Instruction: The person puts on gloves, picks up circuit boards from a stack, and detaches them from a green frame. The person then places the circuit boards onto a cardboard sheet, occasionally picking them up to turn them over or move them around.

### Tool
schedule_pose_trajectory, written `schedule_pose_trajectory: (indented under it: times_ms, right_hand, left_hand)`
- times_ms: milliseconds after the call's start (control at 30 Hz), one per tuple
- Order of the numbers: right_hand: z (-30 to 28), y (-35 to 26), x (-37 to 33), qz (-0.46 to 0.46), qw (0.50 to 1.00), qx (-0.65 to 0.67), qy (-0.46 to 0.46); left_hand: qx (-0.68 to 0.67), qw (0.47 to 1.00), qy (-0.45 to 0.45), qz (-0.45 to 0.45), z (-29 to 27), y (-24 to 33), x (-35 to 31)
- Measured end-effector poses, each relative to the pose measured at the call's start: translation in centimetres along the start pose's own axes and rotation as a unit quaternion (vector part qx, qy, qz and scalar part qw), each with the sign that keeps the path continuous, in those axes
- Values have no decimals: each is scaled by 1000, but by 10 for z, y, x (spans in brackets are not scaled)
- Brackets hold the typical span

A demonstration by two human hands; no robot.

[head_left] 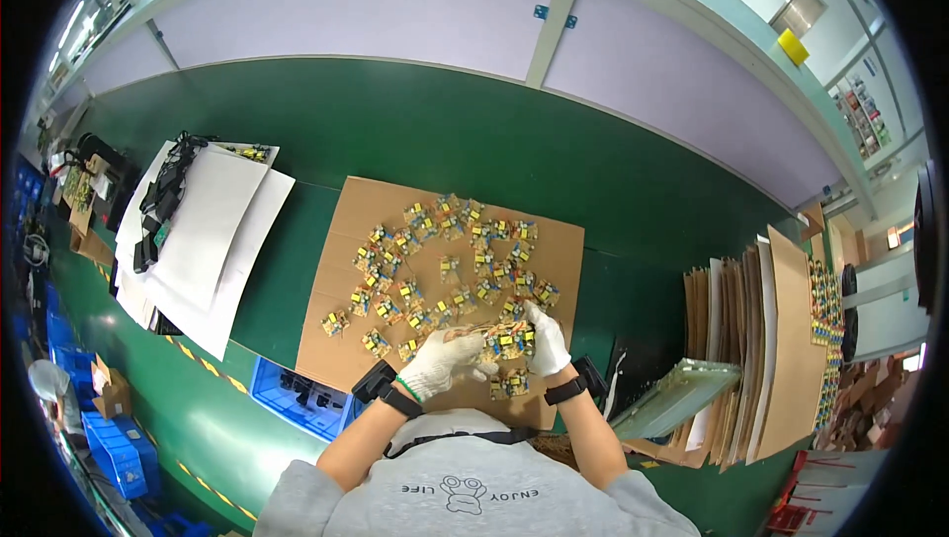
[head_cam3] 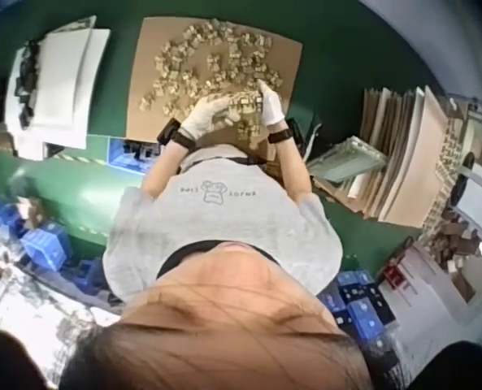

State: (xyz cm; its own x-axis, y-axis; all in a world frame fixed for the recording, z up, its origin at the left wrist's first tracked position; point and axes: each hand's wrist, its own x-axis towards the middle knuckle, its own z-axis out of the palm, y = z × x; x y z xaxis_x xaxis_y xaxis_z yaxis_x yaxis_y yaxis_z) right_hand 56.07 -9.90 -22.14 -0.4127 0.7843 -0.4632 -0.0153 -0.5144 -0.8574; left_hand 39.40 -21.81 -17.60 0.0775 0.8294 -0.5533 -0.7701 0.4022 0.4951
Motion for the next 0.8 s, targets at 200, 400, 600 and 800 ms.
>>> schedule_pose_trajectory:
  times_ms: [200,400,600,800]
  right_hand:
    - [-13,-33,50,62,894,426,-127]
    - [-59,-65,143,-137,705,-684,127]
    - [-46,-43,153,-209,711,-599,304]
    - [-35,-61,108,-286,718,-589,237]
  left_hand:
    - [-148,987,-37,51,-27,0,24]
    - [-32,997,46,44,-36,16,34]
    - [16,997,71,27,-25,36,46]
    - [5,998,47,36,-29,26,54]
